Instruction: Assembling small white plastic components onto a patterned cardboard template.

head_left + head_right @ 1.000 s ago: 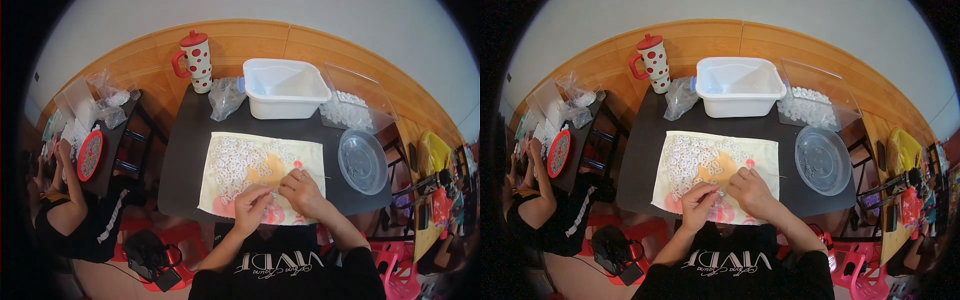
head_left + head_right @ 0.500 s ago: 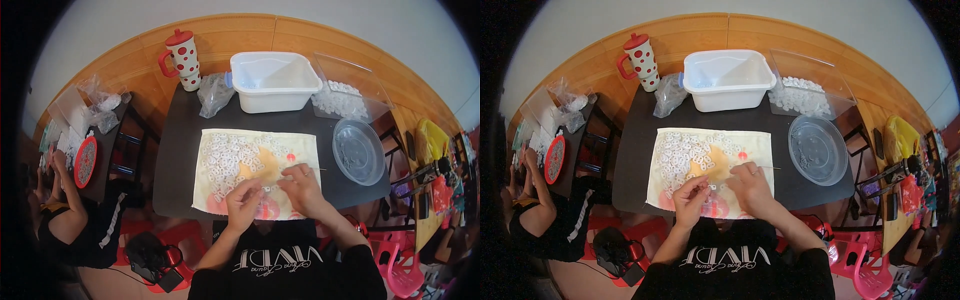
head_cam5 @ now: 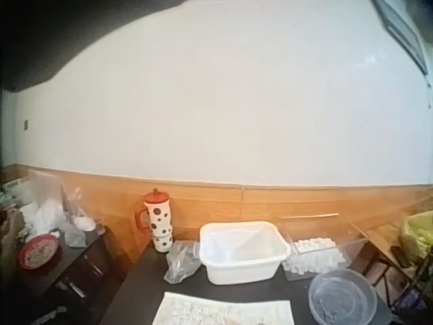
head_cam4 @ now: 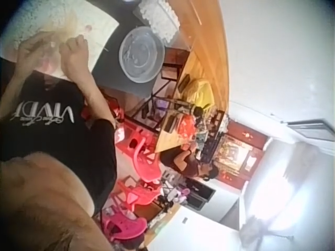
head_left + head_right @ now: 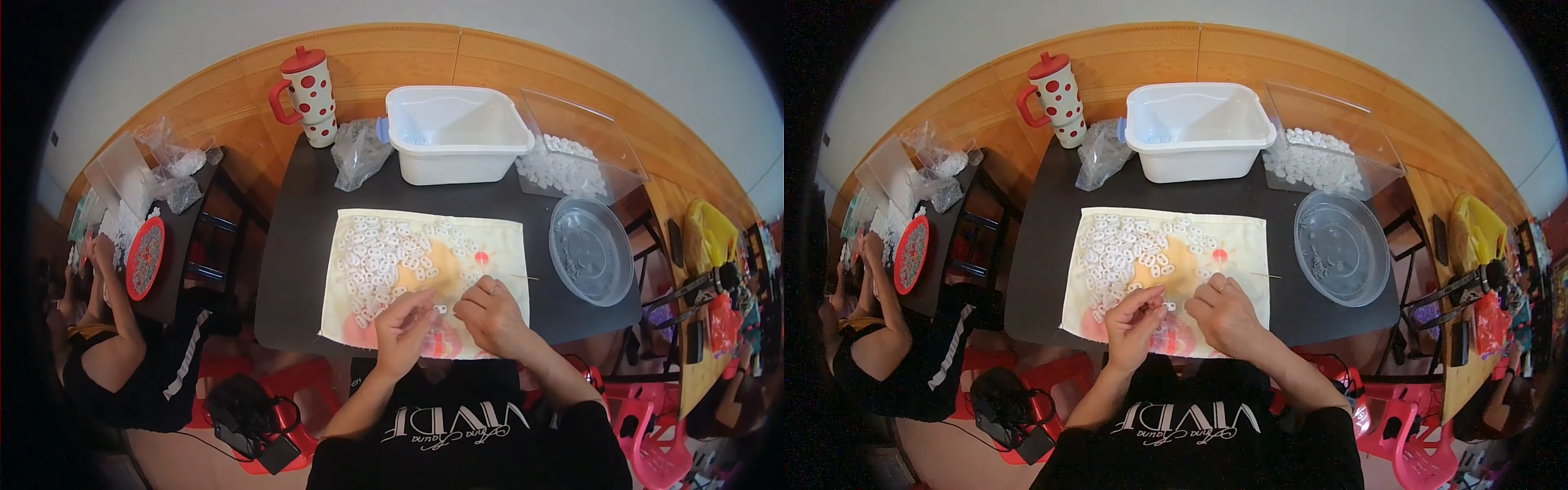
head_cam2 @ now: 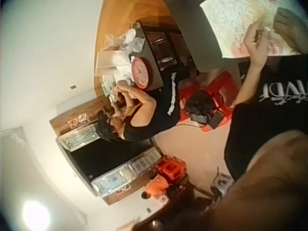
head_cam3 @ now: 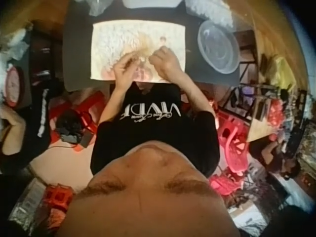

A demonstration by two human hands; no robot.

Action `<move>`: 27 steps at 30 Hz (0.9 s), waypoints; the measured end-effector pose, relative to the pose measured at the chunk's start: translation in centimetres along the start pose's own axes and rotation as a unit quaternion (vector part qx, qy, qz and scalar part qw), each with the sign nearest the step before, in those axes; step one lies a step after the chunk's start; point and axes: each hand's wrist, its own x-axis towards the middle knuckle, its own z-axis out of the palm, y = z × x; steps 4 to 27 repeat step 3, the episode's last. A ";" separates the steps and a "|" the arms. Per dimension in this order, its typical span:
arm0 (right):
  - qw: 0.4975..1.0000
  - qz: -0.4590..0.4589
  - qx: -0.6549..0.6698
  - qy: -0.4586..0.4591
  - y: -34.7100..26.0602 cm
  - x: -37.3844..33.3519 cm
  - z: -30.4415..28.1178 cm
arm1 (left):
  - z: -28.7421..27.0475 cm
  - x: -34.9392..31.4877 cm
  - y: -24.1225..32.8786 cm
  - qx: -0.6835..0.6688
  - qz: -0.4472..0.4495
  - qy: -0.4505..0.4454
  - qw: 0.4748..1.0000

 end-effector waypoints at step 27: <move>1.000 0.005 0.018 0.003 -0.2 0.2 -0.3 | -0.1 0.0 0.0 -0.011 -0.001 -0.002 1.000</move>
